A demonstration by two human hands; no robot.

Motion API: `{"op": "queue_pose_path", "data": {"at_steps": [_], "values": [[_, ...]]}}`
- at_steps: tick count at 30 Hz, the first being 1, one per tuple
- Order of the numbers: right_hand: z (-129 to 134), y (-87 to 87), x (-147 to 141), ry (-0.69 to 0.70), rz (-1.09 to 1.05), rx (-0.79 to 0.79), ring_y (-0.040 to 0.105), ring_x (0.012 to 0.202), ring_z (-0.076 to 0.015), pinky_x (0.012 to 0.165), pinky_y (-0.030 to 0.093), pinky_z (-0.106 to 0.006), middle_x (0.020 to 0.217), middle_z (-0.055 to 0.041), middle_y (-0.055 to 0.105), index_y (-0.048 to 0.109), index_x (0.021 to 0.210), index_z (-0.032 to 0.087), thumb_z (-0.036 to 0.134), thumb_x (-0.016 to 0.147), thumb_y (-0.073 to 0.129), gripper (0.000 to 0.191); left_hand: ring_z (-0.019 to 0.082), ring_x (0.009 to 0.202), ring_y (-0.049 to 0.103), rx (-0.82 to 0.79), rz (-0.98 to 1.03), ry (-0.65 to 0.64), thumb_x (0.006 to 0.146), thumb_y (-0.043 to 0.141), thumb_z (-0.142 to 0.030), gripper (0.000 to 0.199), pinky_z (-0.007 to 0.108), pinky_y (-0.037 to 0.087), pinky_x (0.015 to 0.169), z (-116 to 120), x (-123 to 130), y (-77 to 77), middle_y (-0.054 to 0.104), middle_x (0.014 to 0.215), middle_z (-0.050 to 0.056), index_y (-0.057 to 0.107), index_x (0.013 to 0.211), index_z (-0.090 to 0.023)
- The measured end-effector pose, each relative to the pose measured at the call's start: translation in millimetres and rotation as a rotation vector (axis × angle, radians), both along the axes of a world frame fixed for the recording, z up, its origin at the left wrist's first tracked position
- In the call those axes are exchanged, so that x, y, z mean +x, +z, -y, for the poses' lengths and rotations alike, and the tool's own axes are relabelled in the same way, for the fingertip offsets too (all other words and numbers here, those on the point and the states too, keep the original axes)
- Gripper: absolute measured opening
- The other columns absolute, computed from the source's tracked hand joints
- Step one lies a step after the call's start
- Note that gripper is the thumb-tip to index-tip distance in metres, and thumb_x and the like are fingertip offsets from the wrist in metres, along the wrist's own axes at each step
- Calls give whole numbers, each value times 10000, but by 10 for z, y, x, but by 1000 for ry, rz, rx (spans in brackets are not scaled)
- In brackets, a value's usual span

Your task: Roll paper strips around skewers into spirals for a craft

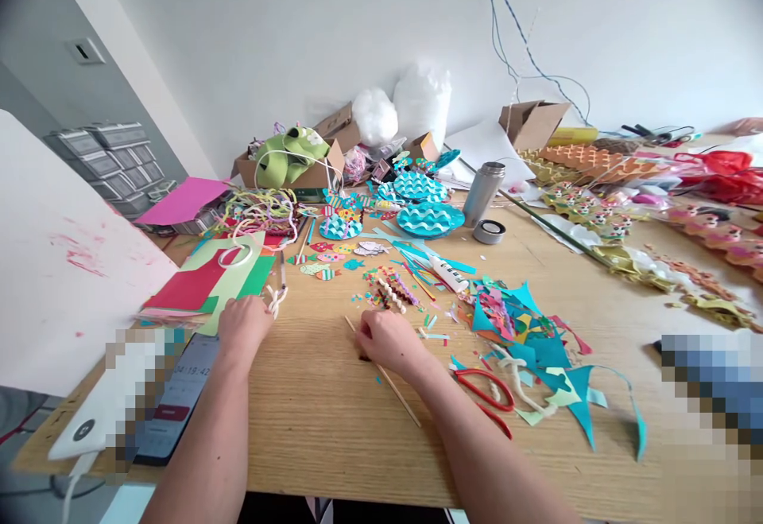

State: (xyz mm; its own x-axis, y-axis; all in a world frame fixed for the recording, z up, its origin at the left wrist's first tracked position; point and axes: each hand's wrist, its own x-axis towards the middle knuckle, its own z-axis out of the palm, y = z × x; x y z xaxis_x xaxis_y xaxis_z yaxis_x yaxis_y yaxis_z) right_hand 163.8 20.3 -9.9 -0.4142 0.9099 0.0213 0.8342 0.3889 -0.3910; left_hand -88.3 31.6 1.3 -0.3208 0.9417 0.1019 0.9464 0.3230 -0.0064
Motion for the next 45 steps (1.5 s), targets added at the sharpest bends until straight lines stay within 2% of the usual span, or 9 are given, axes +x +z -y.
{"op": "queue_pose_path", "data": {"at_steps": [5, 11, 14, 19, 27, 31, 39, 42, 45], "values": [[58, -42, -94, -3, 121, -4, 616, 677, -196, 553, 339, -252, 726, -82, 669, 586, 709, 173, 272, 815, 486, 176, 312, 830, 574, 50, -16, -11, 742, 460, -223, 213, 350, 403, 647, 22, 27, 25, 660, 746, 153, 654, 719, -139], [52, -29, -93, -16, 88, -47, 622, 653, -198, 544, 333, -254, 695, -88, 672, 601, 703, 163, 215, 816, 462, 187, 263, 886, 557, 207, 75, -56, 759, 413, -149, 209, 349, 382, 778, -1, 78, 48, 635, 865, 152, 620, 783, -139], [44, -22, -84, -29, 63, -73, 614, 629, -190, 534, 326, -251, 678, -85, 669, 602, 687, 162, 222, 815, 461, 199, 243, 903, 551, 299, 207, -71, 785, 409, -180, 177, 324, 386, 774, -22, 113, 68, 631, 871, 120, 584, 799, -163], [10, -2, -53, -56, -34, -84, 585, 621, -165, 527, 322, -235, 688, -72, 662, 593, 711, 157, 235, 819, 444, 199, 212, 767, 596, 363, 491, -56, 820, 407, -261, 142, 294, 397, 662, -45, 126, 69, 657, 792, 67, 535, 810, -199], [-23, 73, -16, -93, -220, -129, 524, 539, -136, 485, 321, -223, 605, -31, 617, 549, 671, 164, 275, 826, 436, 222, 172, 660, 605, 421, 883, -68, 753, 491, -287, 114, 268, 434, 624, -146, 11, -104, 652, 698, 38, 546, 725, -192], [-19, 58, -13, -101, -339, -209, 522, 473, -121, 459, 337, -219, 545, -16, 611, 521, 623, 172, 287, 832, 416, 261, 160, 620, 596, 428, 921, -48, 731, 513, -284, 107, 256, 440, 595, -177, -6, -159, 635, 643, 19, 555, 699, -191], [-10, 23, -49, -132, -500, -333, 561, 415, -110, 388, 376, -197, 536, 8, 600, 442, 662, 189, 333, 836, 405, 229, 165, 554, 596, 385, 952, -5, 746, 500, -258, 107, 266, 433, 568, -186, -21, -195, 626, 573, 22, 562, 700, -185], [6, 17, -72, -150, -600, -415, 555, 376, -106, 330, 368, -188, 530, 37, 547, 410, 686, 197, 348, 830, 405, 209, 175, 580, 604, 385, 944, 2, 745, 508, -248, 106, 274, 433, 588, -172, -34, -185, 628, 578, 23, 576, 790, -180], [9, -4, -93, -170, -698, -464, 530, 338, -91, 282, 345, -174, 552, 58, 498, 403, 716, 198, 351, 817, 423, 184, 172, 580, 602, 404, 939, 13, 751, 508, -242, 227, 278, 431, 596, -145, -29, -161, 638, 613, 16, 551, 966, -183]]}}
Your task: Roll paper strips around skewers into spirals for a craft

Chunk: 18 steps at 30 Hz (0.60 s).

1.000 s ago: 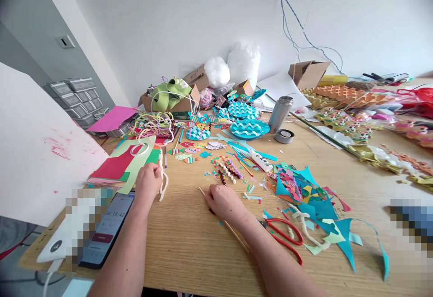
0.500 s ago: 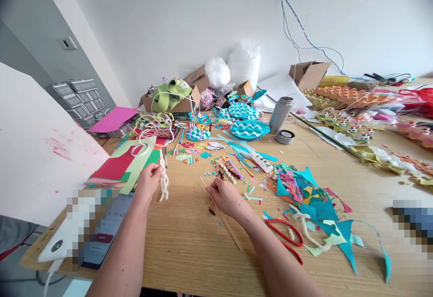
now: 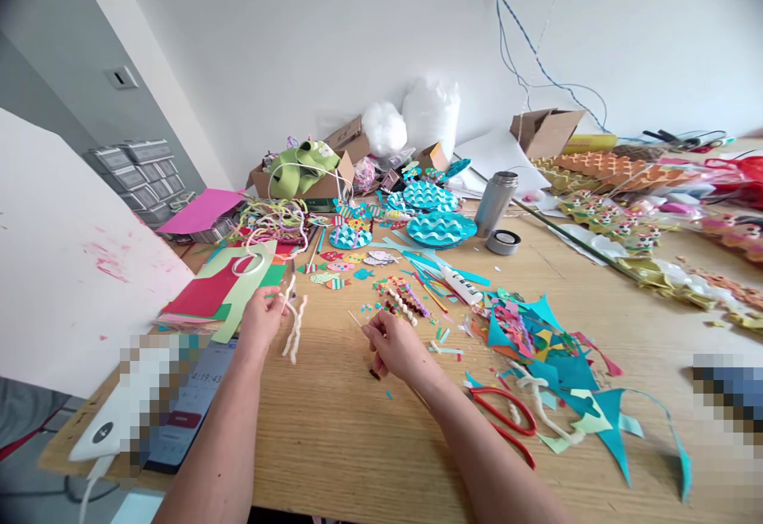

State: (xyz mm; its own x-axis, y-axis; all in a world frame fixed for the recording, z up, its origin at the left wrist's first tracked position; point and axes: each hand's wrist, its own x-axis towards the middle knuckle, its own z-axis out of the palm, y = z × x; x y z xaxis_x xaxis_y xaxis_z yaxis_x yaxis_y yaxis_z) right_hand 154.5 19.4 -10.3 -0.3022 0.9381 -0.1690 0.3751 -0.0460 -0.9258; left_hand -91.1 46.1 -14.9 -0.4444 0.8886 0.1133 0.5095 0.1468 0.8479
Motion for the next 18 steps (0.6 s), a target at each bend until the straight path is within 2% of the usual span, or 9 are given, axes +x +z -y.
{"op": "queue_pose_path", "data": {"at_steps": [3, 6, 9, 11, 15, 18], "values": [[-8, -16, -13, -25, -36, 0, 491, 315, -66, 254, 315, -156, 583, 63, 474, 429, 740, 192, 353, 804, 443, 174, 143, 513, 572, 29, 46, 16, 745, 515, -225, 321, 268, 425, 572, 20, 32, 47, 641, 673, 10, 509, 1065, -200], [-6, 7, -24, -51, -55, -14, 433, 294, -46, 244, 273, -146, 566, 69, 447, 460, 742, 184, 390, 805, 446, 216, 98, 432, 504, 100, 247, -59, 711, 545, -216, 357, 234, 396, 490, 39, 88, 127, 605, 683, -7, 492, 1063, -187], [16, 74, -33, -70, -148, -47, 374, 294, -30, 262, 230, -142, 526, 80, 401, 489, 745, 168, 455, 806, 448, 296, 78, 452, 491, 70, 537, -318, 676, 603, -249, 350, 203, 367, 453, 88, 166, 214, 585, 705, -1, 510, 1000, -154], [36, 122, -35, -63, -252, -65, 336, 303, -24, 276, 212, -141, 507, 87, 367, 511, 765, 157, 500, 798, 457, 350, 65, 474, 487, 14, 636, -477, 681, 626, -271, 329, 189, 359, 460, 138, 238, 255, 591, 730, 12, 533, 970, -143], [46, 167, -34, -100, -440, -96, 264, 296, -14, 275, 169, -141, 471, 101, 344, 496, 730, 164, 532, 751, 531, 371, 56, 485, 477, -124, 629, -759, 723, 621, -284, 295, 180, 344, 462, 253, 430, 291, 607, 745, 33, 552, 968, -135], [22, 154, -28, -169, -562, -89, 249, 280, -12, 271, 138, -144, 435, 107, 348, 439, 647, 180, 499, 715, 604, 366, 70, 504, 484, -228, 559, -885, 723, 627, -291, 268, 196, 367, 476, 317, 564, 297, 612, 731, 41, 568, 927, -128]]}}
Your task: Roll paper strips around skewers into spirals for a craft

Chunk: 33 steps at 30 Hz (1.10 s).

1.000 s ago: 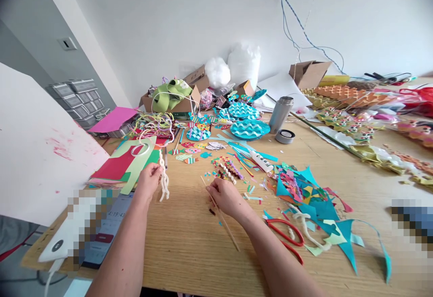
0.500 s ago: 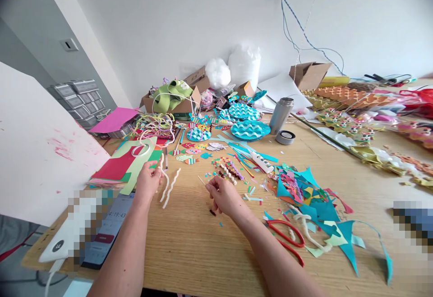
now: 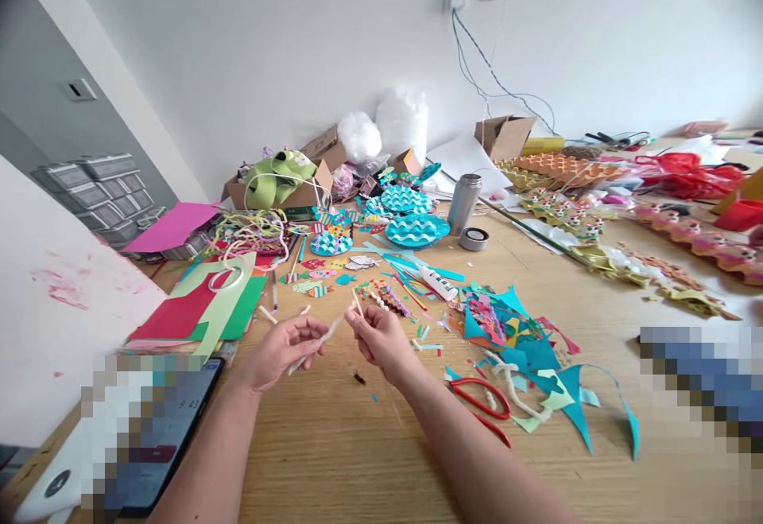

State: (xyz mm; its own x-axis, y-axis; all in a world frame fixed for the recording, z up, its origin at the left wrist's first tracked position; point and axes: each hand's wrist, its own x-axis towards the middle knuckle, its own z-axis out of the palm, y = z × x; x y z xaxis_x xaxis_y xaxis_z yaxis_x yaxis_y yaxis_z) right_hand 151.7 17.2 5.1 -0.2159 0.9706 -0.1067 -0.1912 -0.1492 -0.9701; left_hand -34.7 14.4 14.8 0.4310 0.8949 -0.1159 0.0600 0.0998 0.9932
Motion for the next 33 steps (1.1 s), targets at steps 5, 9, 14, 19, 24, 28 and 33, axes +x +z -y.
{"op": "queue_pose_path", "data": {"at_steps": [5, 9, 14, 19, 24, 28, 33], "values": [[-32, -12, 28, -128, -125, -3, 251, 267, -3, 259, 114, -142, 437, 98, 396, 442, 631, 176, 442, 696, 651, 345, 65, 499, 482, -30, -35, -5, 706, 647, -293, 324, 192, 358, 473, 4, 44, -29, 623, 741, 38, 569, 978, -136], [-39, 12, 56, -228, -187, -23, 263, 267, -2, 255, 115, -135, 439, 96, 401, 443, 631, 174, 418, 681, 671, 338, 50, 470, 464, -55, -27, 133, 664, 689, -284, 301, 173, 323, 440, -61, -41, -73, 604, 685, 8, 592, 906, -132], [-32, 46, 60, -239, -195, 17, 269, 264, -4, 255, 117, -137, 428, 98, 389, 431, 616, 176, 410, 687, 665, 339, 70, 525, 513, -58, 31, 211, 662, 700, -308, 267, 186, 380, 501, -73, -93, -46, 625, 679, 17, 608, 836, -128], [26, 60, 11, -40, -157, 18, 239, 264, -5, 262, 113, -148, 407, 107, 362, 438, 617, 176, 400, 703, 652, 322, 169, 644, 627, -130, 57, -62, 772, 576, -398, 332, 280, 450, 637, 35, -9, 31, 685, 706, 99, 606, 948, -118], [97, 45, -55, 139, -91, 26, 239, 268, -9, 270, 127, -150, 400, 111, 359, 459, 635, 174, 412, 705, 647, 311, 145, 579, 603, -134, 108, -38, 736, 631, -350, 302, 252, 444, 565, 57, 95, -7, 673, 672, 81, 582, 922, -117], [104, 23, -70, 148, -78, -13, 251, 266, -12, 270, 119, -153, 407, 100, 365, 450, 599, 171, 471, 735, 596, 361, 84, 463, 515, -163, 129, 26, 706, 660, -316, 237, 187, 373, 442, 31, 109, -28, 615, 587, 18, 566, 810, -126], [69, 15, -51, 32, -164, -109, 345, 328, -35, 278, 179, -160, 508, 50, 463, 572, 698, 145, 484, 754, 566, 344, 73, 464, 504, -200, 203, 70, 700, 665, -290, 217, 182, 385, 441, 24, 103, -18, 609, 611, 4, 532, 789, -143]]}}
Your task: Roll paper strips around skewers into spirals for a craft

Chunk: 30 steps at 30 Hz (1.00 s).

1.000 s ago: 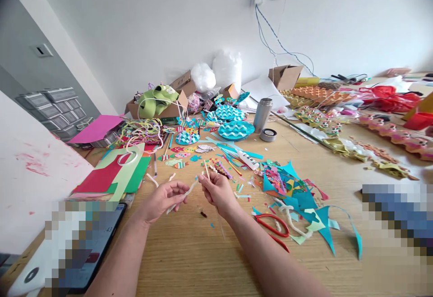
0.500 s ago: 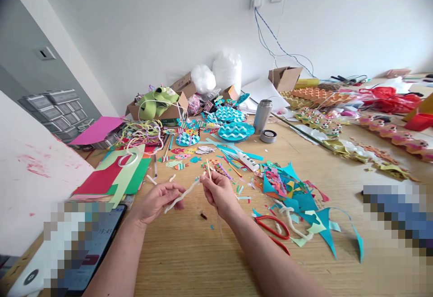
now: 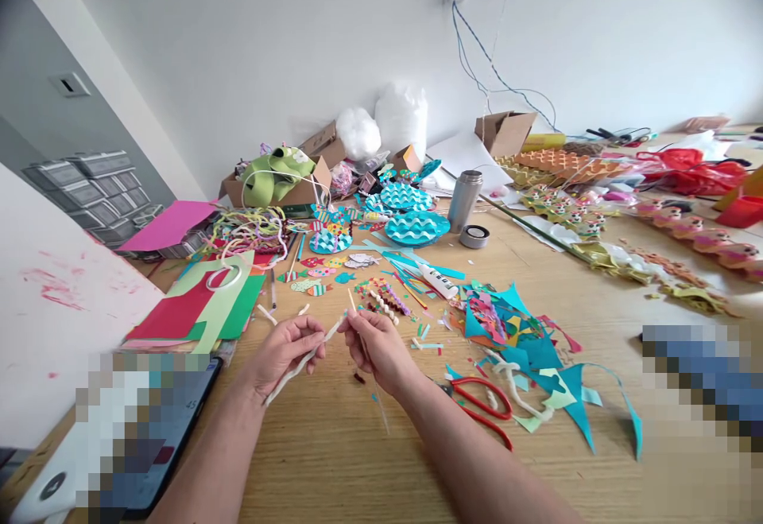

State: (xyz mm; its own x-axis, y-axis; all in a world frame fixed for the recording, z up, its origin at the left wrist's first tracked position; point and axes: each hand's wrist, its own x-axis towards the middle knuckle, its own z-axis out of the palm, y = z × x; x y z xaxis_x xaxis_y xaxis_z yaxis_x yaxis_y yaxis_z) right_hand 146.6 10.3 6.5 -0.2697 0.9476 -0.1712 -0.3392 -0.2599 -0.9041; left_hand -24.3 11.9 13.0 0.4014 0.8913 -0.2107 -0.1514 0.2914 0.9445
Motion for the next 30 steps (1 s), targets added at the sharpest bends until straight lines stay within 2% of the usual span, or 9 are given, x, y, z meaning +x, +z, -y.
{"op": "queue_pose_path", "data": {"at_steps": [3, 7, 9, 11, 14, 17, 23, 30], "values": [[-30, -1, 32, -101, -122, 18, 339, 387, -41, 352, 296, -161, 479, 58, 388, 593, 655, 131, 455, 754, 586, 338, 82, 476, 522, -9, 45, 35, 701, 664, -278, 241, 184, 386, 435, -6, -2, -1, 603, 634, -1, 532, 857, -151], [-62, 9, 82, -99, -287, -6, 165, 352, -30, 326, 209, -148, 429, 101, 217, 583, 666, 149, 449, 777, 571, 320, 84, 484, 521, 11, 109, 63, 710, 656, -268, 411, 189, 387, 440, -16, -9, 15, 583, 647, -15, 522, 1087, -176], [-72, 21, 97, -132, -327, -8, 228, 352, -37, 332, 255, -152, 430, 90, 284, 596, 710, 159, 435, 762, 595, 281, 81, 503, 523, -4, 138, 87, 695, 673, -266, 509, 192, 393, 463, -21, -10, 22, 581, 656, -16, 504, 1168, -187], [-77, 30, 103, -193, -343, 2, 353, 388, -52, 390, 366, -173, 477, 57, 434, 610, 734, 165, 394, 733, 640, 231, 77, 525, 526, -34, 159, 120, 667, 699, -258, 558, 192, 392, 485, -26, -7, 16, 587, 674, -9, 515, 1189, -182], [-84, 19, 105, -238, -364, 26, 503, 492, -84, 520, 473, -220, 626, 1, 606, 626, 741, 170, 309, 697, 690, 159, 71, 538, 524, -44, 178, 186, 641, 719, -243, 453, 187, 381, 492, -41, -3, -8, 592, 684, 8, 611, 1069, -140], [-91, -16, 105, -230, -377, 62, 573, 589, -106, 595, 496, -237, 717, -34, 665, 649, 775, 169, 268, 716, 684, 121, 56, 532, 509, -45, 228, 247, 637, 720, -227, 320, 171, 359, 476, -61, -9, -24, 584, 671, 8, 659, 934, -125], [-76, -35, 81, -224, -301, 116, 593, 594, -109, 620, 500, -254, 751, -45, 685, 685, 807, 161, 266, 721, 682, 135, 37, 507, 477, -36, 298, 325, 621, 731, -231, 300, 144, 285, 404, -92, -32, -11, 574, 688, -2, 646, 892, -135], [-20, -53, 20, -189, -161, 170, 590, 583, -123, 588, 482, -261, 777, -56, 687, 700, 842, 175, 313, 693, 701, 203, 21, 390, 377, 6, 217, 425, 658, 694, -352, 267, 144, 175, 338, -110, -47, -51, 460, 525, -58, 600, 779, -133]]}}
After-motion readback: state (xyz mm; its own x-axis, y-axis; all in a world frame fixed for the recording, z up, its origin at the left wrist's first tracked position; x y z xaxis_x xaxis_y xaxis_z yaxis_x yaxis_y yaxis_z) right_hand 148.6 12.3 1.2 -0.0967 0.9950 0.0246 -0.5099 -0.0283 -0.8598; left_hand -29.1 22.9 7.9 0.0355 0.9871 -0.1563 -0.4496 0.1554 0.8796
